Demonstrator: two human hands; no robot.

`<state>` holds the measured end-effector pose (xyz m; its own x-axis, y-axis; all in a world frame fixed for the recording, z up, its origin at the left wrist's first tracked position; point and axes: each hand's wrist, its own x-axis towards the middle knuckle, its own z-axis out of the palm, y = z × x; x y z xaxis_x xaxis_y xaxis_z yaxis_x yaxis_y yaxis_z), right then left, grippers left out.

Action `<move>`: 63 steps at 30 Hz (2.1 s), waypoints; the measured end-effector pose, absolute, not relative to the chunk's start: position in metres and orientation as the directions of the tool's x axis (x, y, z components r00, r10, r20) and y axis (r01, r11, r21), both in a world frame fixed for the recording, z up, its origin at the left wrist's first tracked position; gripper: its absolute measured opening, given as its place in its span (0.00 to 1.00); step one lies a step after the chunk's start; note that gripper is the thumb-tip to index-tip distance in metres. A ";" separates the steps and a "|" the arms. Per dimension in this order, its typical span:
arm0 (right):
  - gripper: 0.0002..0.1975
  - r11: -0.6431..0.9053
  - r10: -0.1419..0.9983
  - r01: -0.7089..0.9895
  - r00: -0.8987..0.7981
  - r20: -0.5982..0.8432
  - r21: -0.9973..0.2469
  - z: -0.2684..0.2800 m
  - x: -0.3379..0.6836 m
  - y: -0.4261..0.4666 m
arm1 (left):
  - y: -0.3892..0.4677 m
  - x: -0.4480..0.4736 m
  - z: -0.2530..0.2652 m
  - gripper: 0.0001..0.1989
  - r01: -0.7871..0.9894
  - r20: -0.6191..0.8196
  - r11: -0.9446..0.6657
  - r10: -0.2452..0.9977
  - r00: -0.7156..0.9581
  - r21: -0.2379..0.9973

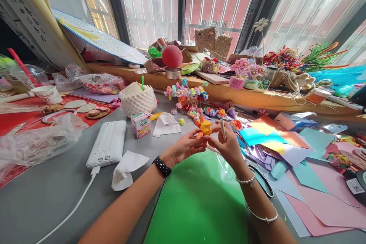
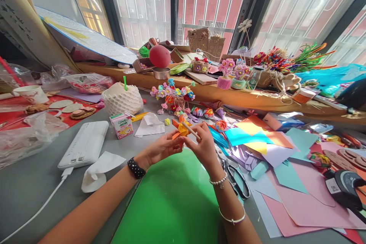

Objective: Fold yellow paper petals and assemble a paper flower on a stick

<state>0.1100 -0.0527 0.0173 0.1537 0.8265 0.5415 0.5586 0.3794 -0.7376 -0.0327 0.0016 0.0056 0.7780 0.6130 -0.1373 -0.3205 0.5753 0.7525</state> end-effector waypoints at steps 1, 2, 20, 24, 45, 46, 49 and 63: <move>0.09 0.378 0.818 0.572 0.161 0.552 -0.728 0.017 0.110 -0.052 | 0.001 -0.033 0.006 0.17 -0.317 -0.138 0.574 0.612 0.779 0.755; 0.09 0.378 0.814 0.577 0.166 0.557 -0.724 0.017 0.109 -0.052 | 0.001 -0.033 0.006 0.17 -0.315 -0.136 0.572 0.610 0.780 0.757; 0.07 0.457 0.838 0.295 0.173 0.517 -0.839 0.008 0.118 -0.047 | 0.004 -0.035 0.006 0.22 -0.279 -0.034 0.519 0.514 0.857 0.808; 0.06 0.473 0.836 0.276 0.160 0.525 -0.837 0.008 0.121 -0.046 | 0.004 -0.036 0.006 0.21 -0.262 -0.029 0.501 0.501 0.865 0.825; 0.09 0.410 0.862 0.375 0.137 0.487 -0.831 0.008 0.116 -0.048 | 0.003 -0.035 0.002 0.27 -0.262 -0.054 0.495 0.537 0.842 0.828; 0.09 0.410 0.864 0.374 0.134 0.486 -0.832 0.008 0.117 -0.048 | 0.003 -0.035 0.002 0.27 -0.268 -0.050 0.496 0.538 0.842 0.826; 0.08 0.417 0.865 0.363 0.122 0.486 -0.833 0.008 0.118 -0.048 | 0.002 -0.034 0.003 0.28 -0.277 -0.048 0.496 0.547 0.836 0.823; 0.09 0.465 0.849 0.379 0.064 0.524 -0.800 0.012 0.119 -0.050 | 0.002 -0.033 0.005 0.24 -0.238 -0.057 0.462 0.538 0.841 0.854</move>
